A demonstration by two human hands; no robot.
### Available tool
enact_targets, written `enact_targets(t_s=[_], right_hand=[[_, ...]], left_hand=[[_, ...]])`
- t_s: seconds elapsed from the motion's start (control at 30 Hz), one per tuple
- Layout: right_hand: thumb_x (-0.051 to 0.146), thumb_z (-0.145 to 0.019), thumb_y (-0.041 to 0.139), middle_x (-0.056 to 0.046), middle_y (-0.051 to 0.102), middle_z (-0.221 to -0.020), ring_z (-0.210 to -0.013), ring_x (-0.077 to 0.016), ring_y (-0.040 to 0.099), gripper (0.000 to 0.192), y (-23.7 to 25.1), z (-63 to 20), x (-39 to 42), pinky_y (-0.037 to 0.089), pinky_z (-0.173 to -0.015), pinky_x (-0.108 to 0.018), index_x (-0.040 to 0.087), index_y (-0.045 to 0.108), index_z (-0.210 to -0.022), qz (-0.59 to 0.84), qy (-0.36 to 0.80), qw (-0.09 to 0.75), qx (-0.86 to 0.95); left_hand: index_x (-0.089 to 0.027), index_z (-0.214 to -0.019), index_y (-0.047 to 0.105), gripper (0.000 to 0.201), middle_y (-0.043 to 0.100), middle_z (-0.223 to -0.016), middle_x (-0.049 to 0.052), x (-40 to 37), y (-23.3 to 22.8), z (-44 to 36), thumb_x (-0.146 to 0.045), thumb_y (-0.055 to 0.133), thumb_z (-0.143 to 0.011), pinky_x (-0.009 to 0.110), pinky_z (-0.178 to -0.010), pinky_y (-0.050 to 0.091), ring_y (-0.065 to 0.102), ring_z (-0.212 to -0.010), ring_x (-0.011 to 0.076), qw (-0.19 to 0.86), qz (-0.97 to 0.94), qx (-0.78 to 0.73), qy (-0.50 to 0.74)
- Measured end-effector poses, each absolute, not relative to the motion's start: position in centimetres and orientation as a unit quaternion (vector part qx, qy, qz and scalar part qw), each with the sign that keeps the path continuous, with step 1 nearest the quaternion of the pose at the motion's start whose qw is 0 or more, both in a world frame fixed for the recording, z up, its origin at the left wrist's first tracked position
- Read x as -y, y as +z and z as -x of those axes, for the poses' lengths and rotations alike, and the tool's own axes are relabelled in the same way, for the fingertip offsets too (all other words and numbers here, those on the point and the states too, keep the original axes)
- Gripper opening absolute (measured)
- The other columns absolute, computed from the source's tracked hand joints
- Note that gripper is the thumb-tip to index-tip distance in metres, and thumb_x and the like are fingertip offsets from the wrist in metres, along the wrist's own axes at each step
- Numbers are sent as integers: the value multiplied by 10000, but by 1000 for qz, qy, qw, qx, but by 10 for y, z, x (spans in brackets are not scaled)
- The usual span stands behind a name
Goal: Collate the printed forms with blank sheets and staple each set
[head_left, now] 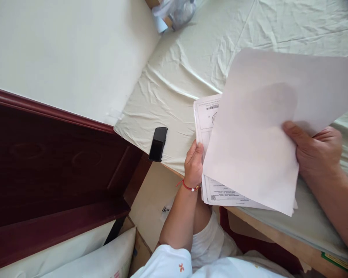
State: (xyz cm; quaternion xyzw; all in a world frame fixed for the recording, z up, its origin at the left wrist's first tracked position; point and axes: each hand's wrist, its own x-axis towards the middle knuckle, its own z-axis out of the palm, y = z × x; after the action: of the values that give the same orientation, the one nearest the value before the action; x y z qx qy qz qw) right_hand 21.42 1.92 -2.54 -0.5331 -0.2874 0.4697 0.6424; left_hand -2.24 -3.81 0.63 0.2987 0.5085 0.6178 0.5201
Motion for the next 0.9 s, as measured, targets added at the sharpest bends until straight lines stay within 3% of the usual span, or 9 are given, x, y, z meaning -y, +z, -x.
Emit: enact_targets(t_s=[0.63,0.9], right_hand=[[364,-634,934,-34,783,-944,-719,-143,709,293,-20,-215,-17,627,-646,-247,199,817,-845,553,487,608,296],[341,-619,945,-14,788,-918,-680,-102,692,266,-19,-213,-17,604,-638,-195,205,818,-809,533,507,609,298]], left_hand=[[-229,-1231,754,462,755,-1287,76,41,9,29,-434,808,-820,385,-1147,483,596,-1373,308,551,-268,-510,604],[-251,-1273,740,427,723,-1355,53,41,11,32,-470,702,-909,366,-1158,459,607,-1358,272,550,-305,-526,572]])
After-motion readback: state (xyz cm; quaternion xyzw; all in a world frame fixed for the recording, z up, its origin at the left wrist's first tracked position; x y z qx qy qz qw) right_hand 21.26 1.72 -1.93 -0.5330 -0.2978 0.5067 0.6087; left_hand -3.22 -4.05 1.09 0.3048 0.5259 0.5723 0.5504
